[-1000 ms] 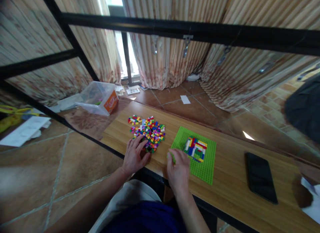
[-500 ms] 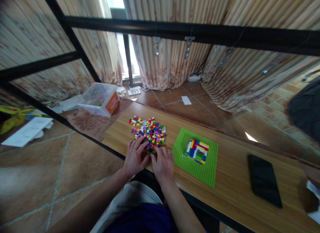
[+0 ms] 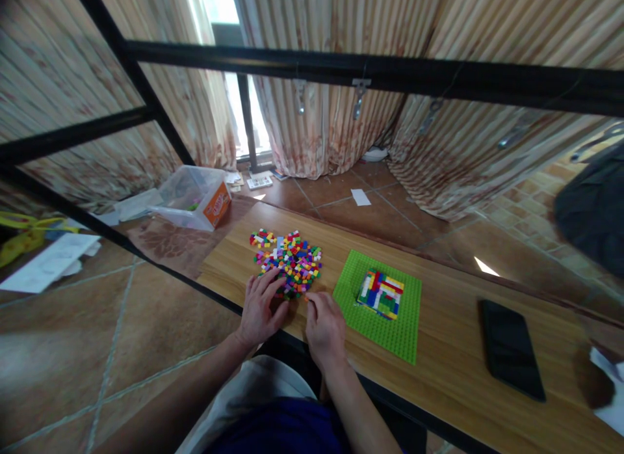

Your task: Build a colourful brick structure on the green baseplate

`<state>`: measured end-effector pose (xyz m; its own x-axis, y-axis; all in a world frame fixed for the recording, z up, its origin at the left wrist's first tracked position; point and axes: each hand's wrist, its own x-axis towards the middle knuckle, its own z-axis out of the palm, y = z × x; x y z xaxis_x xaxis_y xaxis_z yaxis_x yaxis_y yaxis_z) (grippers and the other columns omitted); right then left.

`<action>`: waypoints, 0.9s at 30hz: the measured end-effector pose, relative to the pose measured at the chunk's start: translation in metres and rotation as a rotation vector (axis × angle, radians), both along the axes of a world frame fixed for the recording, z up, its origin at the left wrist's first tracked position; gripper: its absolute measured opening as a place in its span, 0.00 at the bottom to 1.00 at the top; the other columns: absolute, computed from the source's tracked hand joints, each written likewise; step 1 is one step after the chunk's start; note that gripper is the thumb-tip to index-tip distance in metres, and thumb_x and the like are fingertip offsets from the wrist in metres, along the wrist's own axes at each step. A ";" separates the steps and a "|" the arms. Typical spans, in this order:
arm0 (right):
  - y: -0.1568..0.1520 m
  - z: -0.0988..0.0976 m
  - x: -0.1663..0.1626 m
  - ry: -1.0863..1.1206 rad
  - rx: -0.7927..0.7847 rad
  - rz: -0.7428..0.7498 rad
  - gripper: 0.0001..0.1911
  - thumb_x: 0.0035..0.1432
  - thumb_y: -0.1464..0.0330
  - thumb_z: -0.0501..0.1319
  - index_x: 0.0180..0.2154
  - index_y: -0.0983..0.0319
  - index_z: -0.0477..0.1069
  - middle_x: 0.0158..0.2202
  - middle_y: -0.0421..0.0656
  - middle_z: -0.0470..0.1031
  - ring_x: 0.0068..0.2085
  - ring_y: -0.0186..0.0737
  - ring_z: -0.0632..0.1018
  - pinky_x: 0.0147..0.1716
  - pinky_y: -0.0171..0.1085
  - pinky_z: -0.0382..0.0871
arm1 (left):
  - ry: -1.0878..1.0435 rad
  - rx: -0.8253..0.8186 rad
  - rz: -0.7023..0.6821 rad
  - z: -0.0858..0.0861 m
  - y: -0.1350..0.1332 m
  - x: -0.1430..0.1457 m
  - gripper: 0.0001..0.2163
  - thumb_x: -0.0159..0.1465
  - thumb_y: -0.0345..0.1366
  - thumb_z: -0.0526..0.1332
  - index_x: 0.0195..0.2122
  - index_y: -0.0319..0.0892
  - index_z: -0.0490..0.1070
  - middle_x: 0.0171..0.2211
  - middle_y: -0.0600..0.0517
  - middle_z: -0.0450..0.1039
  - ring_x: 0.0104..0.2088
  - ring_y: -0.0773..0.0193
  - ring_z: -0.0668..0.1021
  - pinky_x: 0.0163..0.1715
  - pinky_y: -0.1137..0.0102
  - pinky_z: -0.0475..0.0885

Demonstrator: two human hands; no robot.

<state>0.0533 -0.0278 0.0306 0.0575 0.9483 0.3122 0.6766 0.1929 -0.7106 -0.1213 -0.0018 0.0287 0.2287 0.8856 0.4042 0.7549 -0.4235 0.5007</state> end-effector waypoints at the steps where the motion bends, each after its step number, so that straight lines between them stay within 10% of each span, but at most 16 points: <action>1: -0.003 0.003 0.001 0.094 -0.031 0.006 0.12 0.64 0.69 0.52 0.41 0.61 0.73 0.40 0.46 0.76 0.42 0.40 0.76 0.44 0.40 0.70 | -0.038 0.020 0.004 0.001 -0.002 0.000 0.19 0.61 0.35 0.61 0.54 0.43 0.67 0.60 0.42 0.65 0.60 0.50 0.67 0.62 0.47 0.51; 11: -0.031 0.020 0.009 0.441 -0.214 0.015 0.13 0.59 0.68 0.57 0.46 0.58 0.72 0.40 0.42 0.75 0.43 0.38 0.77 0.46 0.39 0.72 | -0.391 -0.234 -0.324 0.020 -0.030 0.039 0.09 0.68 0.33 0.55 0.46 0.44 0.72 0.42 0.48 0.77 0.45 0.61 0.77 0.47 0.67 0.71; 27: -0.051 0.024 0.045 0.346 -0.091 -0.247 0.13 0.59 0.64 0.57 0.44 0.59 0.75 0.40 0.46 0.79 0.40 0.41 0.80 0.43 0.43 0.75 | -0.598 -0.542 -0.222 0.011 -0.037 0.088 0.07 0.64 0.38 0.60 0.36 0.42 0.76 0.31 0.52 0.78 0.31 0.64 0.79 0.33 0.72 0.73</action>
<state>0.0987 -0.0784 0.0548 0.3725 0.9157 0.1506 0.4135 -0.0185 -0.9103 -0.0330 -0.0387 0.0395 0.3030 0.9520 0.0438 0.2251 -0.1161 0.9674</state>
